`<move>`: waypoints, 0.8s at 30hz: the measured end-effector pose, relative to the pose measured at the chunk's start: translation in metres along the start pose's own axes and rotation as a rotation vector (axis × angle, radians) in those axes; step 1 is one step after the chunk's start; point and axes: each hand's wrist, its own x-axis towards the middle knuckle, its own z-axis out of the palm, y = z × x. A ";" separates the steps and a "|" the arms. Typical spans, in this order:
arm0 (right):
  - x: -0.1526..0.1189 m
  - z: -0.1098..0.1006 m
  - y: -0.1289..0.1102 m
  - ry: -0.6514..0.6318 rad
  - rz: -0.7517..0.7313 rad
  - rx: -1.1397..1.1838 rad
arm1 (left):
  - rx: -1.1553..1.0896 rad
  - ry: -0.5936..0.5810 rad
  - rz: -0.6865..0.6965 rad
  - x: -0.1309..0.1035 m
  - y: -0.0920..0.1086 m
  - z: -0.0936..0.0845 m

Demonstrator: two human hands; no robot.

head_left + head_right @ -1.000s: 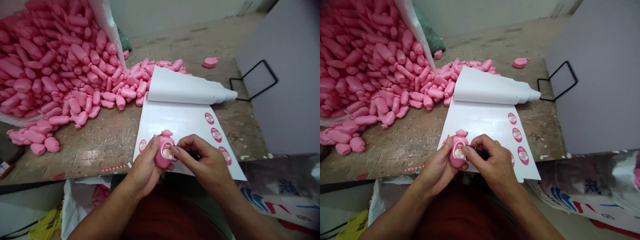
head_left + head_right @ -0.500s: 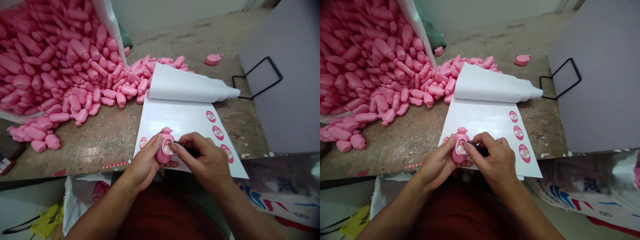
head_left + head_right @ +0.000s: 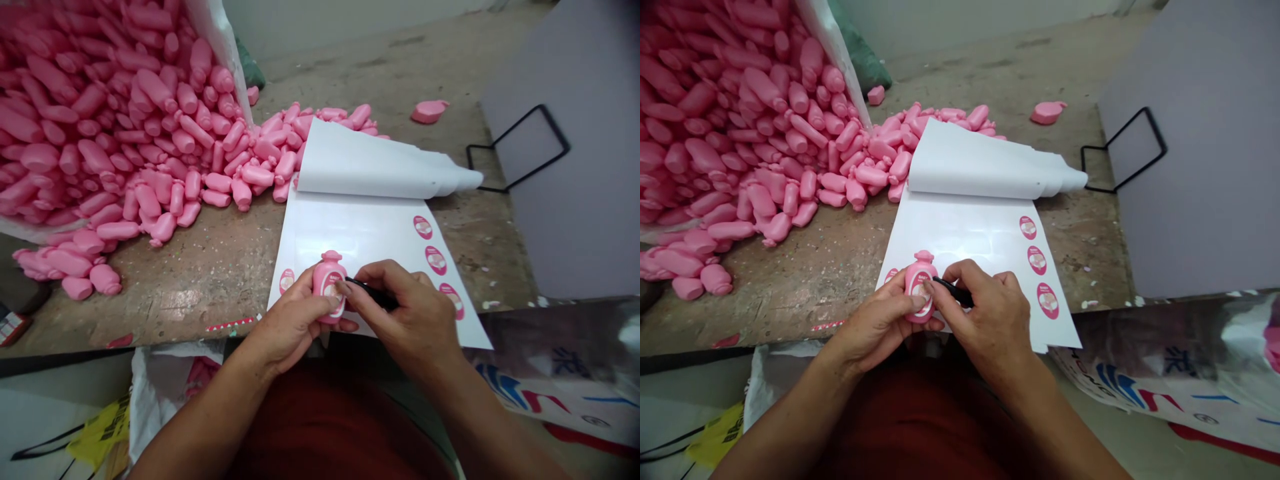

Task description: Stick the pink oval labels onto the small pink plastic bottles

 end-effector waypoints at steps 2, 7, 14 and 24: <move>0.000 0.000 0.000 -0.010 0.011 0.006 | -0.016 -0.021 -0.001 -0.001 0.000 -0.001; 0.001 0.001 0.001 -0.028 0.008 0.009 | -0.031 -0.054 -0.020 -0.003 0.000 -0.002; 0.005 -0.004 0.001 0.112 -0.365 -0.148 | -0.033 -0.099 -0.038 -0.003 0.000 -0.004; 0.004 -0.020 0.025 0.172 -0.246 -0.184 | 0.017 -0.101 -0.032 -0.006 -0.003 -0.002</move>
